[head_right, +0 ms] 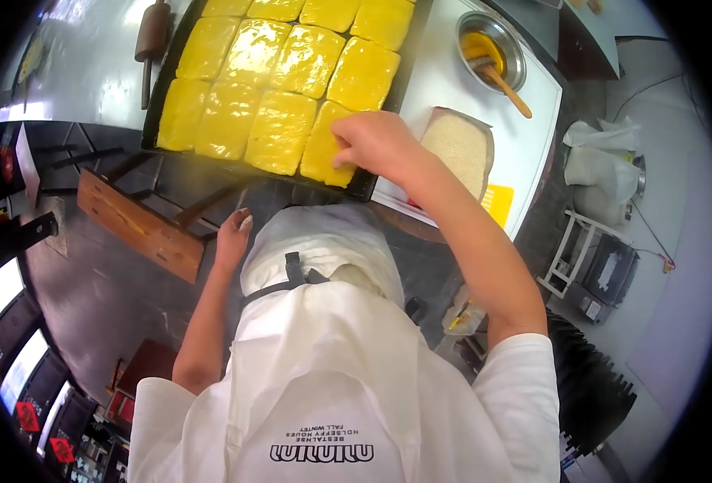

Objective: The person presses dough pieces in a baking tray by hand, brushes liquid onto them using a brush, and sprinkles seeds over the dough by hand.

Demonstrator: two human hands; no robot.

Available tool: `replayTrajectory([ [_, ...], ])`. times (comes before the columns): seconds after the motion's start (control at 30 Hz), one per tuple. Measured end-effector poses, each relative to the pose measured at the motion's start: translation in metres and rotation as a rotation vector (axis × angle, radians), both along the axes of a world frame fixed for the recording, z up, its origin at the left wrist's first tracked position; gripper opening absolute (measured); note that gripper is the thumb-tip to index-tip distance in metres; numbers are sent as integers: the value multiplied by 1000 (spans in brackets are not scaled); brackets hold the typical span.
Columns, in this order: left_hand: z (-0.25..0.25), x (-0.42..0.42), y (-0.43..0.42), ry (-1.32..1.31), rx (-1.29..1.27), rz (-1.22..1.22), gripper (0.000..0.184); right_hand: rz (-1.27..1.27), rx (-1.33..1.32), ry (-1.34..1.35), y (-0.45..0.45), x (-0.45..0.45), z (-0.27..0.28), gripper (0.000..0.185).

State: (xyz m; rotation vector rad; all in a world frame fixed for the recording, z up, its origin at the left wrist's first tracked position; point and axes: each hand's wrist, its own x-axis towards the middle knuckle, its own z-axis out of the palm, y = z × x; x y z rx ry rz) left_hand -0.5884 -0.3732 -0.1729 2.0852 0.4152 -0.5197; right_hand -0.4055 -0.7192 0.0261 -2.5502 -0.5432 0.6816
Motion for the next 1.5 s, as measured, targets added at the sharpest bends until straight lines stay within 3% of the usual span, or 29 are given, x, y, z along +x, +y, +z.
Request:
replayTrajectory([
  [0.23, -6, -20, 27, 73, 68, -27, 38, 63, -208, -8, 6, 4, -4, 36],
  [0.43, -12, -15, 30, 78, 62, -73, 37, 64, -213, -49, 5, 2, -6, 36],
  [0.53, -11, -4, 30, 33, 45, -99, 36, -19, -110, 121, 0, 15, 1, 34],
  [0.63, -8, 3, 30, 13, 25, -90, 36, -125, -120, 20, 3, 18, 21, 31],
  [0.77, -6, 12, 30, 24, 23, -120, 36, 60, -238, -84, -4, 14, -1, 32],
  [1.07, -7, 15, 36, 92, 77, -214, 35, 137, -234, -178, -8, 14, -3, 35],
  [1.17, -7, 23, 37, 101, 76, -226, 35, -217, -6, -86, -2, 9, 33, 30],
  [1.3, -5, 28, 33, 19, 62, -219, 35, -597, 274, -215, -35, -12, 54, 24],
  [1.37, -6, 33, 27, 22, 67, -251, 35, -775, 314, -293, -55, -37, 49, 22],
  [1.5, -20, 36, 18, 40, 50, -301, 37, -1288, 577, -108, -97, -106, 16, 20],
])
